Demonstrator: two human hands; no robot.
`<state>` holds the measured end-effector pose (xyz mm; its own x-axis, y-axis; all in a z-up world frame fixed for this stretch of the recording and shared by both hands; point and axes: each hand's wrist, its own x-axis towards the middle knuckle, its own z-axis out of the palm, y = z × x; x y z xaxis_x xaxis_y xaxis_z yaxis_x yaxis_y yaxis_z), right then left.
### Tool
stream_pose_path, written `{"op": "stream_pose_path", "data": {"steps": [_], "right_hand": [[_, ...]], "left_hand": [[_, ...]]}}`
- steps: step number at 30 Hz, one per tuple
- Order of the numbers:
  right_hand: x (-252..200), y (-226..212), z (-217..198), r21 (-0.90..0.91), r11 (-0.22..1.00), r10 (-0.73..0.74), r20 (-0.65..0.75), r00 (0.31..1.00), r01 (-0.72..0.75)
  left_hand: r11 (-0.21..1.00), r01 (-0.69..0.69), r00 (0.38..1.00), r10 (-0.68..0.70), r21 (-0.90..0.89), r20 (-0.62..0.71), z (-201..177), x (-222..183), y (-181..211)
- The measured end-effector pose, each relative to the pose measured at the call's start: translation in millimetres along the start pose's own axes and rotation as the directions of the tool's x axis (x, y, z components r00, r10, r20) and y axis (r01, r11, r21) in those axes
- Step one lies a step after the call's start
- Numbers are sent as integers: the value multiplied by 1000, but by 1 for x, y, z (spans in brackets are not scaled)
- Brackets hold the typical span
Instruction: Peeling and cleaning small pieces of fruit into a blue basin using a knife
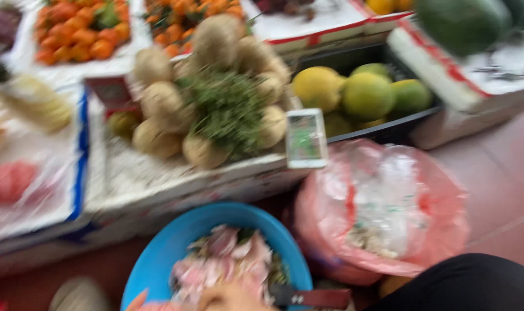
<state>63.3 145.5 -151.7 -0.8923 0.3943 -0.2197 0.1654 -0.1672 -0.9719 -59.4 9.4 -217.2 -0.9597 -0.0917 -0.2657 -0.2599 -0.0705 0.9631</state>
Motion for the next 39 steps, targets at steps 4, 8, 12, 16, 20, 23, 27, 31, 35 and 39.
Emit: {"op": "stream_pose_path", "data": {"steps": [4,8,12,16,20,23,27,31,35,39], "right_hand": [[-17,-103,25,182,978,93,82,992,-107],[-24,-153,32,209,904,370,59,927,-373],[-25,-146,39,187,902,374,112,921,-389],[-28,-155,44,178,898,392,91,915,-403],[-28,-141,45,139,946,288,62,956,-294],[-25,-126,41,-45,971,237,40,971,-235],[-25,-136,38,-185,946,276,32,961,-266],[-24,-143,35,-125,953,289,82,954,-278],[-25,-150,33,59,926,364,117,924,-373],[-25,-155,32,55,917,386,133,913,-396]], "left_hand": [[998,62,986,-61,4,-154,31,-75,177],[925,266,958,-284,-271,-32,45,-91,214],[974,180,982,-187,-134,-40,33,-88,201],[998,-64,998,65,-11,21,27,-89,189],[986,-165,985,163,29,58,25,-90,183],[978,-197,978,191,72,82,22,-91,179],[960,-272,957,263,67,125,22,-94,177],[920,-376,920,355,110,167,20,-94,173],[909,-393,915,371,140,161,19,-93,170],[894,-426,900,402,142,168,19,-93,170]]}}
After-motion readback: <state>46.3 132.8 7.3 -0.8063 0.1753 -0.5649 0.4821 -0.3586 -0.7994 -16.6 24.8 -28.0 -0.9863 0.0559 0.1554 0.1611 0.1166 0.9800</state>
